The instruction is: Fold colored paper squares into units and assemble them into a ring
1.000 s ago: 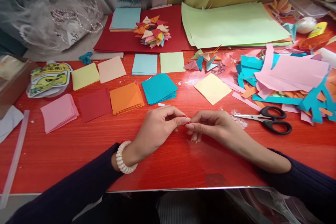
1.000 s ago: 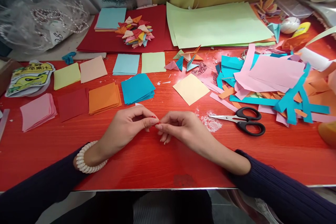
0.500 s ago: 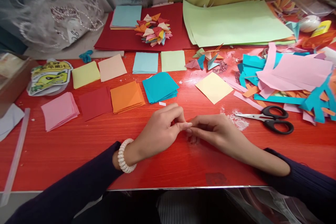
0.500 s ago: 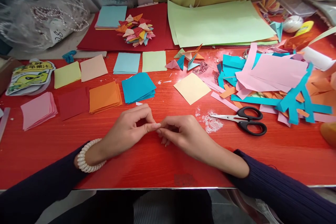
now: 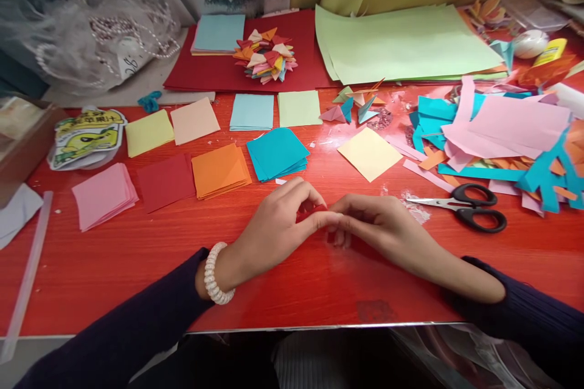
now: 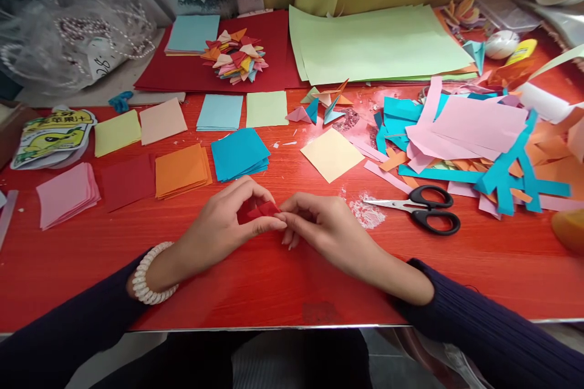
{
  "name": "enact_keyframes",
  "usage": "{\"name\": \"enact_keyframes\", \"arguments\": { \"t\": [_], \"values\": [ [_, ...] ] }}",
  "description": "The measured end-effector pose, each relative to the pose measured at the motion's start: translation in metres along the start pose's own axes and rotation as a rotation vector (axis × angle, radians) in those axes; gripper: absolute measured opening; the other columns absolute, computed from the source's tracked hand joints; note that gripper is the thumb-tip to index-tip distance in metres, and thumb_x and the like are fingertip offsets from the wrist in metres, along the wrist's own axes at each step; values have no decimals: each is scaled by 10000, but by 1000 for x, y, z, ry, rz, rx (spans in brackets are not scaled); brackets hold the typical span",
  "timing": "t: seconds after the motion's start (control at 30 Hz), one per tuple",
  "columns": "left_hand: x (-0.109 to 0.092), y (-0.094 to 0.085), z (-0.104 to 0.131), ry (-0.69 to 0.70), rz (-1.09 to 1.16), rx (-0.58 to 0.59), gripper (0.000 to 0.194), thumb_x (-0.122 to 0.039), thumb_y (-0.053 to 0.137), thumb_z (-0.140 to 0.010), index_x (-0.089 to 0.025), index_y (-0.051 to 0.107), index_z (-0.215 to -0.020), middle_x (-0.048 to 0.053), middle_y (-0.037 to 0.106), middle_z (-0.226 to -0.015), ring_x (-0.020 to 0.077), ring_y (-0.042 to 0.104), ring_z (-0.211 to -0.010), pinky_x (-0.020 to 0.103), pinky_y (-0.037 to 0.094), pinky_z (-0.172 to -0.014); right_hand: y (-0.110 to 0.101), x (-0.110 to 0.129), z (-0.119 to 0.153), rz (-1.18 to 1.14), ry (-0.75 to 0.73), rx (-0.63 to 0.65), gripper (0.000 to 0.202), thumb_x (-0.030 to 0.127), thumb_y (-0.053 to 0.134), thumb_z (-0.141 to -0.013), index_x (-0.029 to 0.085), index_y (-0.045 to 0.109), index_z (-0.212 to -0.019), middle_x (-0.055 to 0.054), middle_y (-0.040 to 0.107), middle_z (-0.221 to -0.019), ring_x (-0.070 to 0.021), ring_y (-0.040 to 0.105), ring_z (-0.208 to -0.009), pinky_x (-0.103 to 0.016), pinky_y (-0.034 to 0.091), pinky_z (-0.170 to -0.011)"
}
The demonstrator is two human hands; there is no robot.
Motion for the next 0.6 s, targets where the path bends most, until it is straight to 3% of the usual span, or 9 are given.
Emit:
{"name": "enact_keyframes", "arguments": {
  "t": [0.2,0.43,0.6],
  "values": [
    [-2,-3,1,67,-83,-47,338,-274,489,-886,-160,368,-593,-45,373,-590,90,363,-593,237,322,-618,1,-2,-1,-35,30,18,224,360,503,-857,155,589,-836,-15,640,-708,-114,618,-646,-237,484,-625],
    [4,-6,-1,-2,-11,-55,295,-349,545,-846,-161,497,-625,-41,479,-607,86,417,-603,221,337,-607,-3,0,3,12,12,1,246,350,460,-883,151,579,-799,-22,631,-678,-114,612,-613,-244,483,-593],
    [3,-9,-2,8,12,-86,307,-311,510,-873,-162,493,-606,-35,482,-592,94,436,-612,227,353,-625,-2,1,1,1,6,-18,250,354,473,-876,151,565,-762,-25,629,-652,-112,605,-570,-242,478,-555]
  ]
}}
Point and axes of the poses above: each hand's wrist, its own z-axis away from the middle knuckle, its own y-axis out of the palm, x = y × z, the point moved 7 cm from there along -z, towards the middle knuckle
